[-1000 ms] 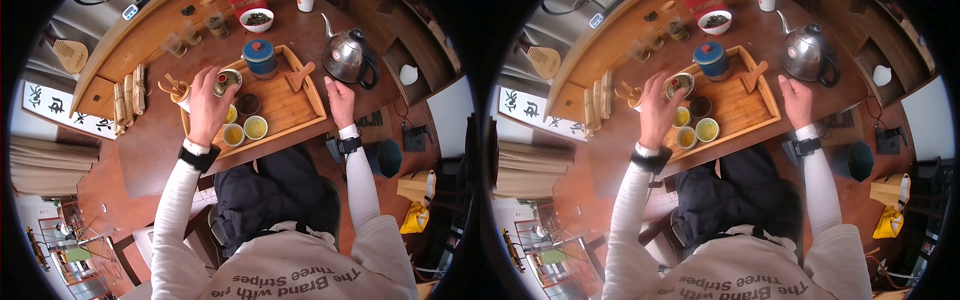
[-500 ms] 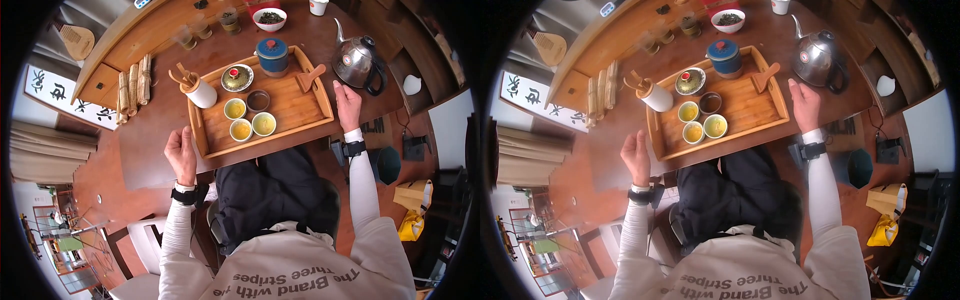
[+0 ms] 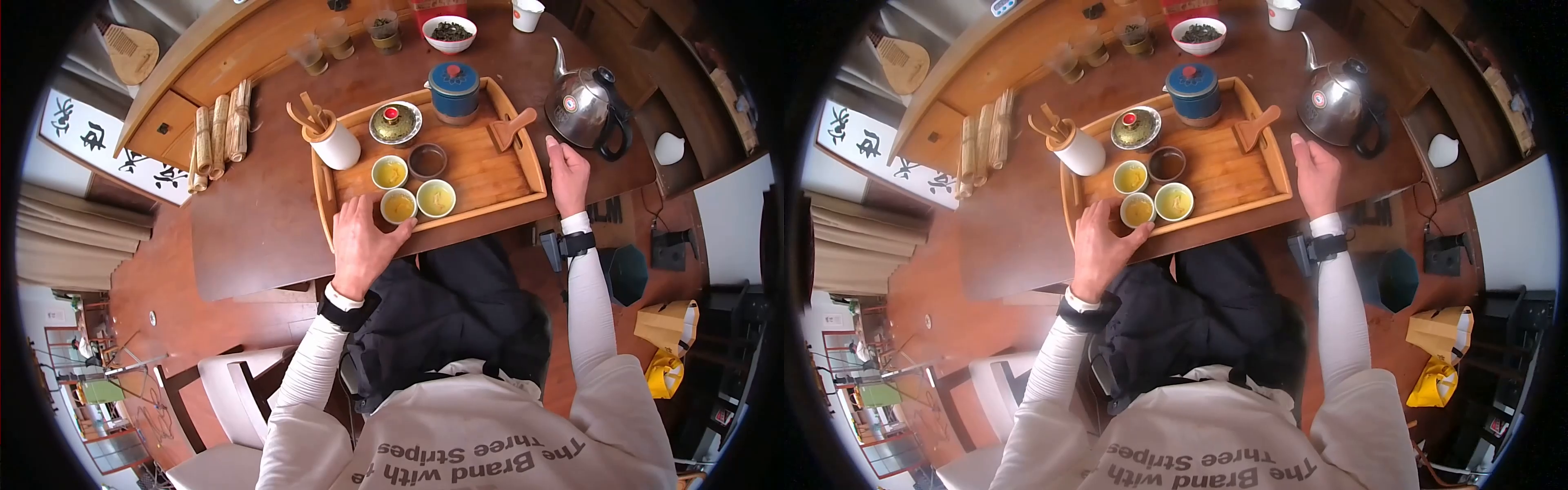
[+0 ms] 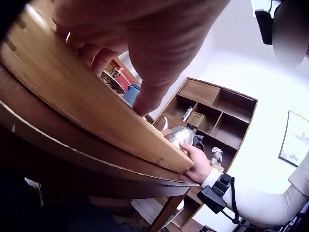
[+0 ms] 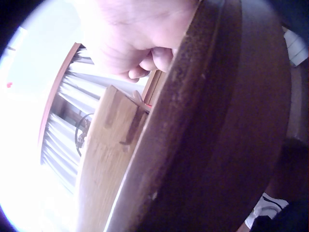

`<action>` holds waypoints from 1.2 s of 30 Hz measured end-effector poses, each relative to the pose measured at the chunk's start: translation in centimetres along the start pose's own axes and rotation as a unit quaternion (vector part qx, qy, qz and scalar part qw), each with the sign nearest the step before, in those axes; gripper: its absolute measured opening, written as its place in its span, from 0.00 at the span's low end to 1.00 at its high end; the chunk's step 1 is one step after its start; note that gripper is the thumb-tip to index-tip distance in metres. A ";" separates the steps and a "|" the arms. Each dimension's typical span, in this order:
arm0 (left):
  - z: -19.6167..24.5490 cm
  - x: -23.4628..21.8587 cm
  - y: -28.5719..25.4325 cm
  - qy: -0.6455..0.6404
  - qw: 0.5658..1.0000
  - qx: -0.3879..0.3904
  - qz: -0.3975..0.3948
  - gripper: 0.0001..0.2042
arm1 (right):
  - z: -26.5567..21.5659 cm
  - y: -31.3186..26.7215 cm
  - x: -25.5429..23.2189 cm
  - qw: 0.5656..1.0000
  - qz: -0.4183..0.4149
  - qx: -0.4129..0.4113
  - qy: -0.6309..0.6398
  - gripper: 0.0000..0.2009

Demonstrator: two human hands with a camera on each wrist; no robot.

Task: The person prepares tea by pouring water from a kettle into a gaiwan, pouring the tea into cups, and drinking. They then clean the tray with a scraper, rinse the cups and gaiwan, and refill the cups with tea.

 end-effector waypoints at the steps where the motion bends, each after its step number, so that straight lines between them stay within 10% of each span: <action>1: 0.0 0.3 0.0 0.000 1.000 0.000 -0.001 0.25 | 0.1 0.1 0.1 1.000 0.000 0.001 0.000 0.24; 16: 0.6 0.5 0.3 0.004 0.999 -0.038 0.026 0.24 | 0.4 0.1 0.1 0.999 -0.001 0.033 0.036 0.23; 36: 5.7 -12.8 9.9 -0.241 0.968 -0.011 0.072 0.26 | -0.2 -0.1 0.0 1.000 0.007 0.005 0.024 0.23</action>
Point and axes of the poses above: each hand's wrist, its own y-axis towards the middle knuckle, its own x-axis out of the palm, z = x × y, the point moved 3 cm from there along y, towards the middle knuckle, and after that the axes turned 14 degrees about z, right-handed, at the moved point
